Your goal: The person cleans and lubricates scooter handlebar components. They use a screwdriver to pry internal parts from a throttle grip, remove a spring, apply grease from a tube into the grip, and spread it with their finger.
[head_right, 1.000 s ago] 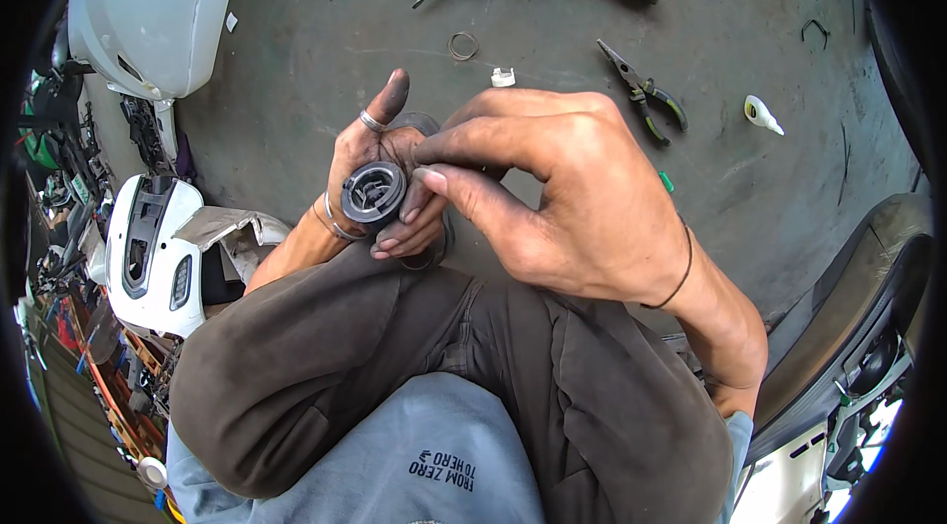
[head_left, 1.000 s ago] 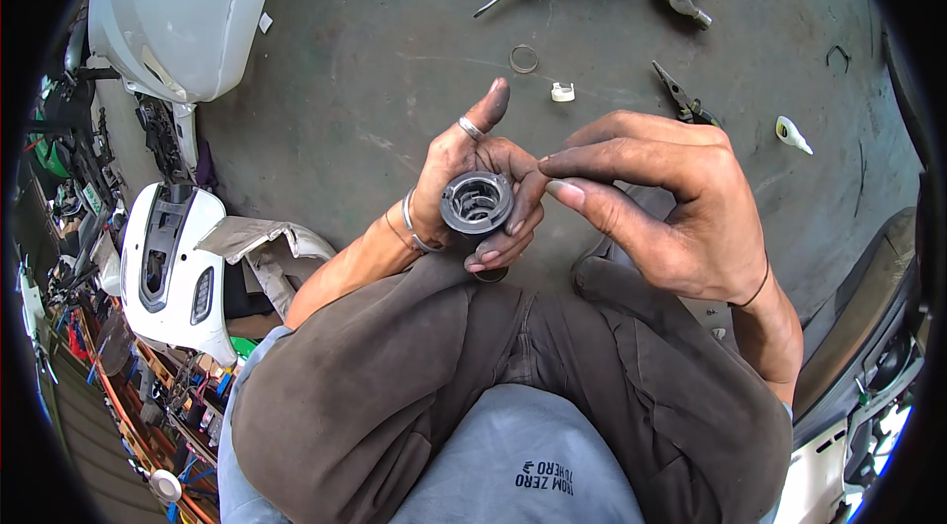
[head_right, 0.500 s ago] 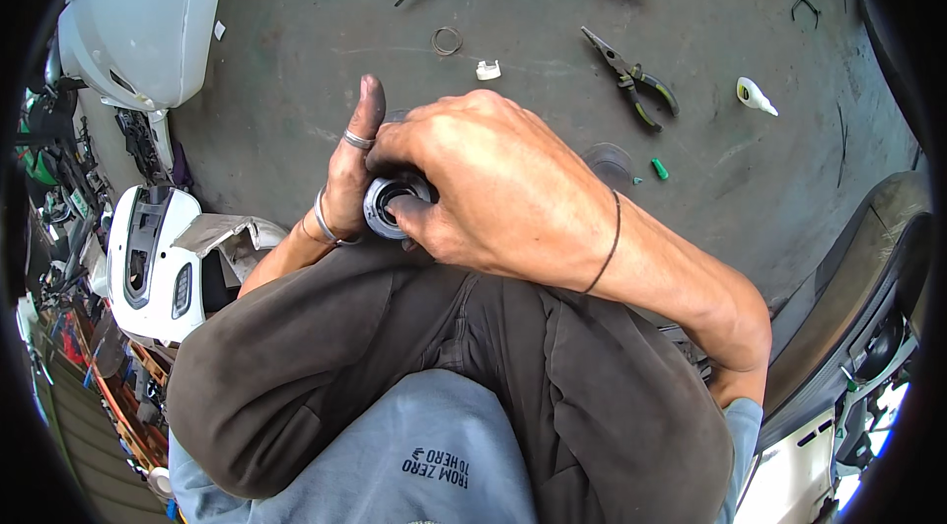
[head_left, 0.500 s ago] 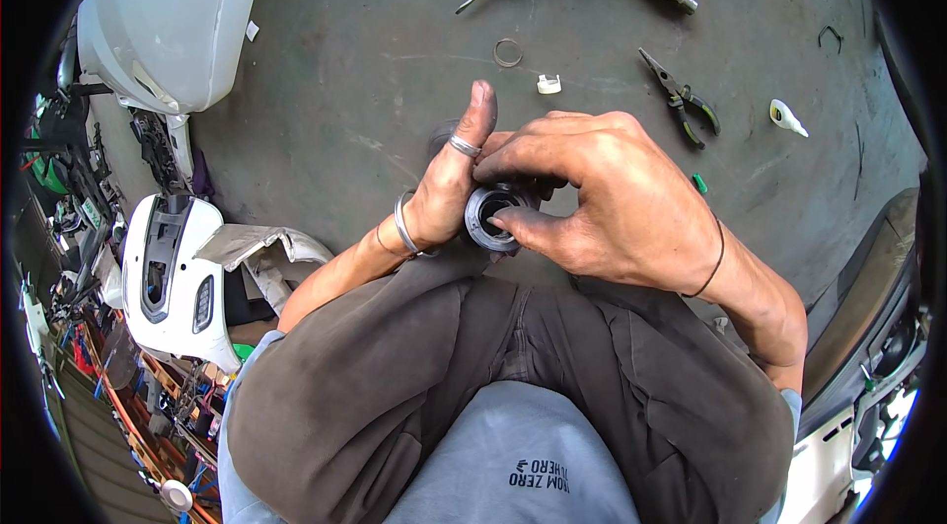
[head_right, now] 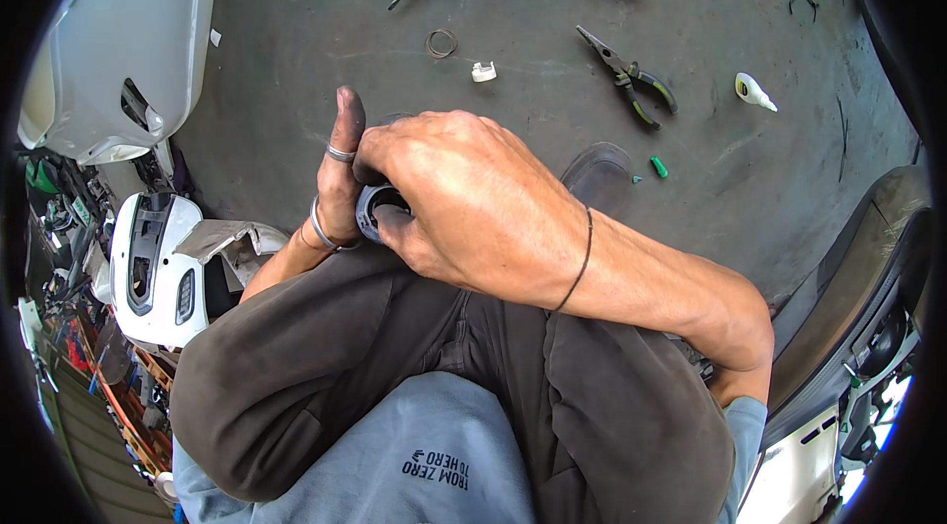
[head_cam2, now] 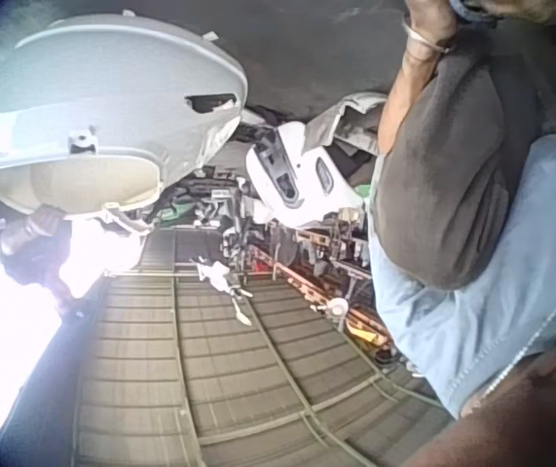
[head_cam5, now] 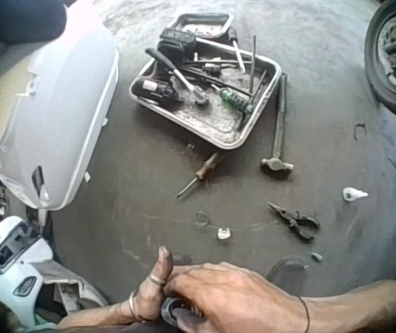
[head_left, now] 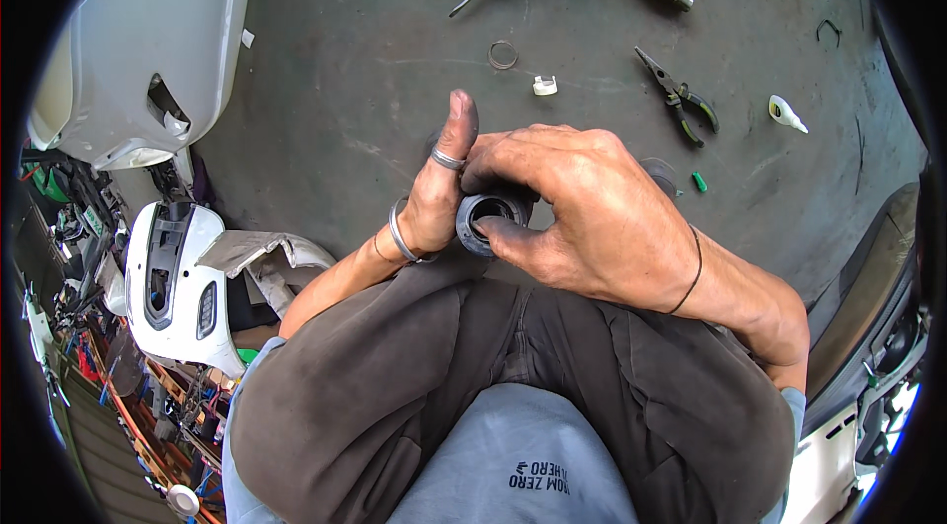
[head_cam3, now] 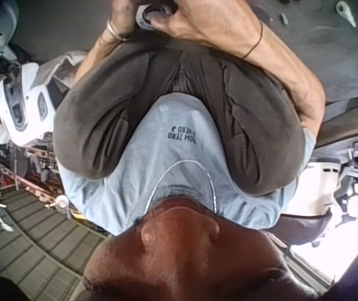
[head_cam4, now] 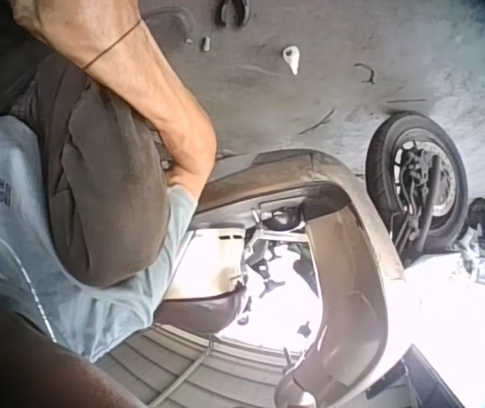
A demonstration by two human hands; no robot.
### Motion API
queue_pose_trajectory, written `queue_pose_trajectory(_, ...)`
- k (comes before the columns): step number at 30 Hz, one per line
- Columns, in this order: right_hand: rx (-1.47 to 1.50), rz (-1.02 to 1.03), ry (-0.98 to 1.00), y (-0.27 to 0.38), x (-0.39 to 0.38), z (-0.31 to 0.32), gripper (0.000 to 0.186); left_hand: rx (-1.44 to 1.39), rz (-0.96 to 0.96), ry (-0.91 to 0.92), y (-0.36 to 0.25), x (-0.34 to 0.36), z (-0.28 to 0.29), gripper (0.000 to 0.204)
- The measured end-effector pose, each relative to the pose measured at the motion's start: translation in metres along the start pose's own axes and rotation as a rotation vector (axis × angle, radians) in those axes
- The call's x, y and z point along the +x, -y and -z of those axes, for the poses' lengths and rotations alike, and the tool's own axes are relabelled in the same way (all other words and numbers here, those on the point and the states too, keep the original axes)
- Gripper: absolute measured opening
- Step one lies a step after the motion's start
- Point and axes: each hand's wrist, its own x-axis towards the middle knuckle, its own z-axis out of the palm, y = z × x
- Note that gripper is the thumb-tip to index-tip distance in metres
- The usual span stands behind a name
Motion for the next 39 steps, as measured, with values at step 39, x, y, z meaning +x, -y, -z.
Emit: queue_pose_trajectory(39,-0.582,0.350,-0.097,-0.018,-0.032,0.005,0.035,0.351,-0.113,-0.068,-0.007,-0.001,0.002,0.095)
